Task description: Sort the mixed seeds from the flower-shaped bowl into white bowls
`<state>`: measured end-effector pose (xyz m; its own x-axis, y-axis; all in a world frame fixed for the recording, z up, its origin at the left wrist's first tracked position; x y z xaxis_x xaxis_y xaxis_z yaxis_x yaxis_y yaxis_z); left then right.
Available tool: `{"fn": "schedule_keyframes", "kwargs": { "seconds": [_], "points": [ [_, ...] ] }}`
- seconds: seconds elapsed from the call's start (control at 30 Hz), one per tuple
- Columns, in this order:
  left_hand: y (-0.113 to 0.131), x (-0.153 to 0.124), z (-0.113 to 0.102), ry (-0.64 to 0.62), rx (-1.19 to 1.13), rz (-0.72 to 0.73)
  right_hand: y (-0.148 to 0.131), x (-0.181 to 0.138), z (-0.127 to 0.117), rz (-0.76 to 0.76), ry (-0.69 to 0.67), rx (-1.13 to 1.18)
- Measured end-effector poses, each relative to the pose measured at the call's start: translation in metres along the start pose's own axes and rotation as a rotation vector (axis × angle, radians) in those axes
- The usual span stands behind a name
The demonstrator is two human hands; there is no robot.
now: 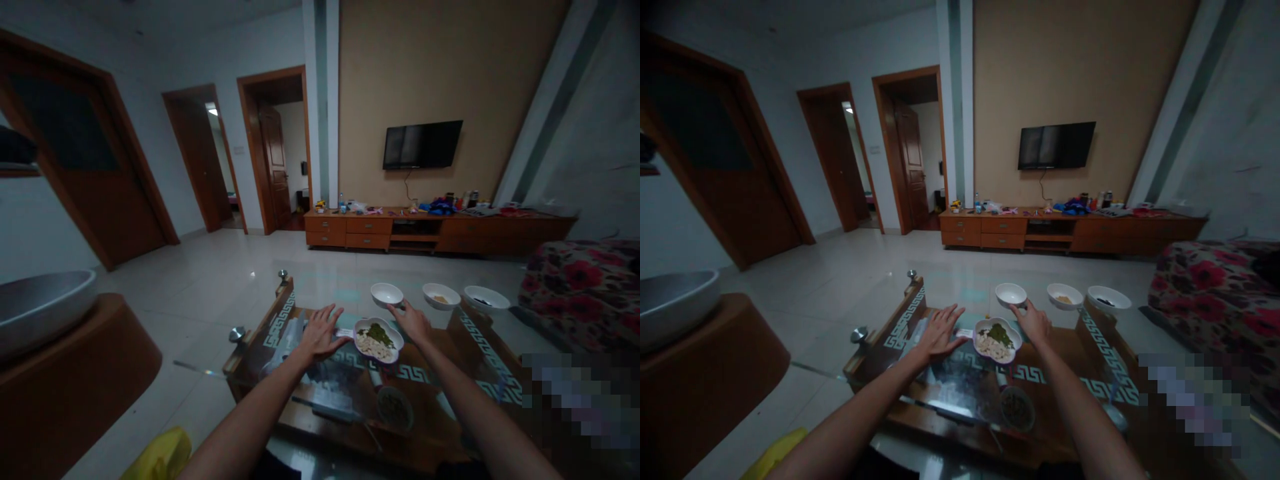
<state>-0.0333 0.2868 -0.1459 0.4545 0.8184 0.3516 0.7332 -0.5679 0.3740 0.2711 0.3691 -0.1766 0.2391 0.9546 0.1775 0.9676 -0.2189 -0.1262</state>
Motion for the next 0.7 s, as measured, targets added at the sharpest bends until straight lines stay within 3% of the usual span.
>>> {"fn": "schedule_keyframes", "kwargs": {
  "seconds": [0.2, 0.37, 0.7],
  "points": [
    [-0.057, -0.025, -0.022, 0.046, 0.065, -0.165, -0.005, -0.017, 0.010, -0.146, 0.029, -0.126],
    [-0.093, -0.042, -0.032, 0.075, 0.100, -0.312, -0.001, -0.025, 0.015, -0.177, 0.024, -0.138],
    [-0.096, -0.042, -0.030, 0.048, 0.126, -0.342, 0.001, -0.027, 0.017, -0.235, -0.007, -0.150]
  ]
}}
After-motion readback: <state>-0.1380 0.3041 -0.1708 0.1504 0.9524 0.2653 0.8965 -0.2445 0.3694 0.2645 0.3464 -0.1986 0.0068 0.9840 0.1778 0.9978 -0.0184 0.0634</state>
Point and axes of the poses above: each hand's wrist, its own x-axis towards the middle knuckle, its own z-axis out of the palm, y = z × x, the point moved 9 cm from there along x, towards the middle knuckle, and after that the axes turned 13 degrees about -x, right-handed, at the moved point
